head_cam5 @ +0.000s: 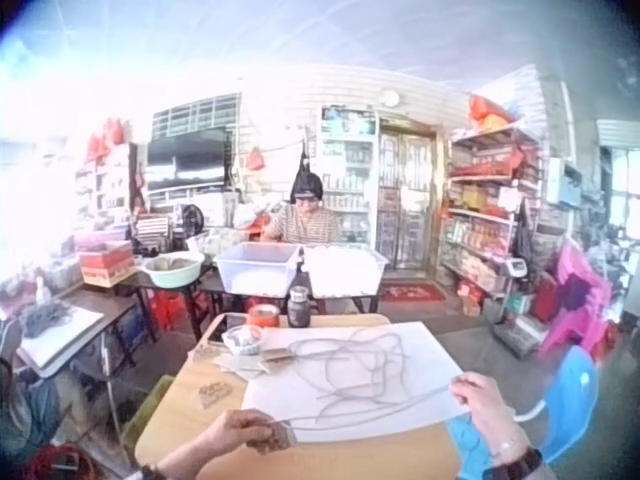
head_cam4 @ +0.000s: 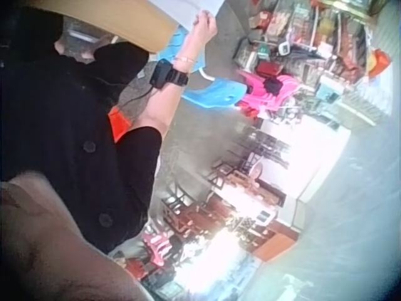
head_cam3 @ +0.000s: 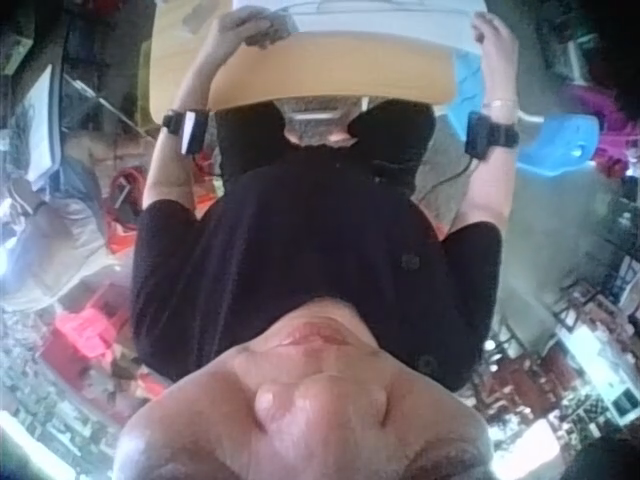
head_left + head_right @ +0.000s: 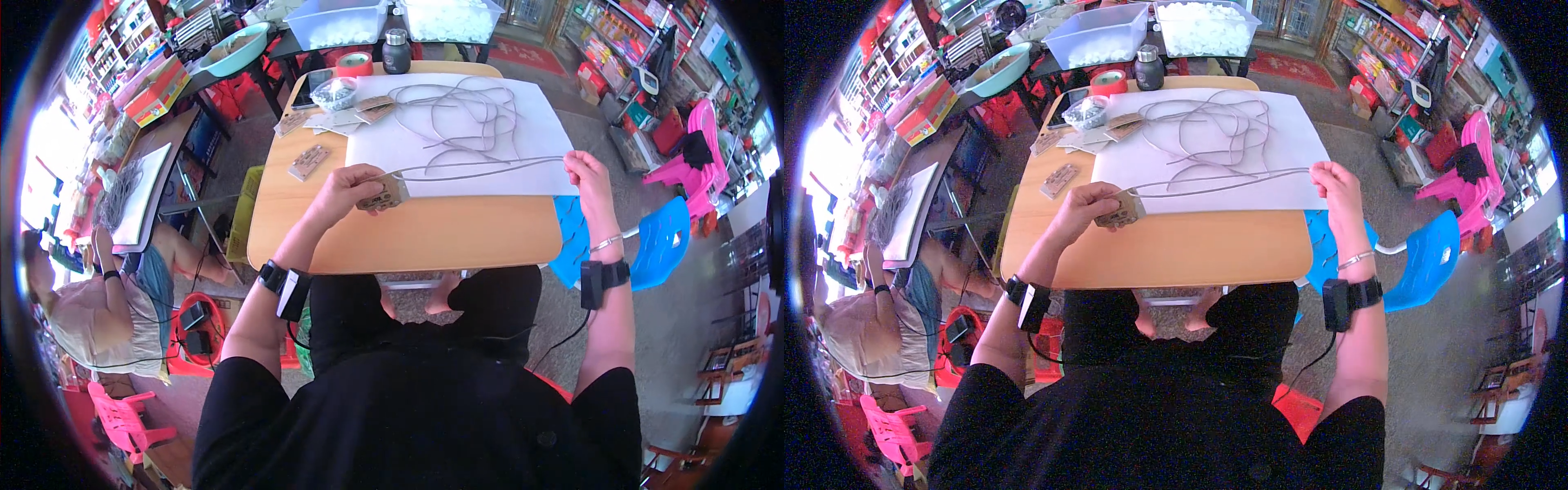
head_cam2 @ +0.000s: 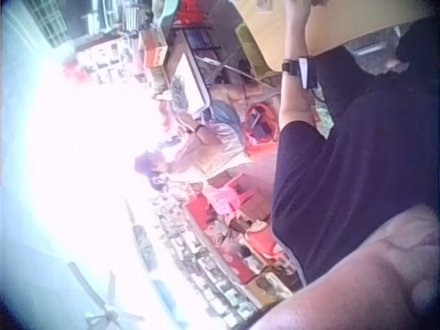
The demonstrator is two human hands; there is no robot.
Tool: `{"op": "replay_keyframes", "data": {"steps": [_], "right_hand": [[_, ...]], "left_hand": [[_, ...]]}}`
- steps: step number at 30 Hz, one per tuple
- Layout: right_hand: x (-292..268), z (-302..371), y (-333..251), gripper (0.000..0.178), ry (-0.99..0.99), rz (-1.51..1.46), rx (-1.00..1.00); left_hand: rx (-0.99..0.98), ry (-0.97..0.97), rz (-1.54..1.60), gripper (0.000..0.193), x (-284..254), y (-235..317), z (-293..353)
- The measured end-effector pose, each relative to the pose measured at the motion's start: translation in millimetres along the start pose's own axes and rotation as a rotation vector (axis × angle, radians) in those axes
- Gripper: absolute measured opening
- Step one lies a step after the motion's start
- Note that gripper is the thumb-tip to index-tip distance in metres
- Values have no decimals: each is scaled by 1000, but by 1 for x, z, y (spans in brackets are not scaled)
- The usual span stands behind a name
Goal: The recorder manually laces a string through pre-cut material pieces to assemble a shoe component.
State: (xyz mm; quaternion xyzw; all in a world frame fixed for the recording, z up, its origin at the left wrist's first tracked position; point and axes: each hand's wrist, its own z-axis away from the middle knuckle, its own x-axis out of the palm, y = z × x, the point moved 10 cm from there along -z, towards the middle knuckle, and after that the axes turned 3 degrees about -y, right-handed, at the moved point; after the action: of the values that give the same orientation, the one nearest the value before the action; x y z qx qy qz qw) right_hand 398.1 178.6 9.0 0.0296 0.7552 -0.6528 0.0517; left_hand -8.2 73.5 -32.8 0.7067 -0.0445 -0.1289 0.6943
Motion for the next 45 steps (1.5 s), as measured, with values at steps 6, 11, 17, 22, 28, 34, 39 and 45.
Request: {"op": "replay_keyframes", "data": {"steps": [6,11,17,22,28,34,39,45], "right_hand": [[54,-20,-20,16,-102,-20,-3],[124,-3,-49,19,-382,-375,64],[179,47,-86,25,-551,-474,116],[184,48,-102,17,-456,-207,-159],[214,24,-49,13,-347,106,-169],[241,12,-12,18,-500,197,-119],[256,8,-8,21,-589,28,-55],[270,-6,4,21,-583,40,-35]], "left_hand": [[-4,122,91,21,-2,-11,6],[-91,43,113,26,12,-5,4],[-68,34,78,30,12,-7,-15],[-77,9,127,30,19,6,-30],[-81,-16,14,29,31,7,-50],[-60,21,26,31,23,-5,-58],[-90,84,41,30,11,-8,-61],[-176,114,115,31,3,-26,-63]]}}
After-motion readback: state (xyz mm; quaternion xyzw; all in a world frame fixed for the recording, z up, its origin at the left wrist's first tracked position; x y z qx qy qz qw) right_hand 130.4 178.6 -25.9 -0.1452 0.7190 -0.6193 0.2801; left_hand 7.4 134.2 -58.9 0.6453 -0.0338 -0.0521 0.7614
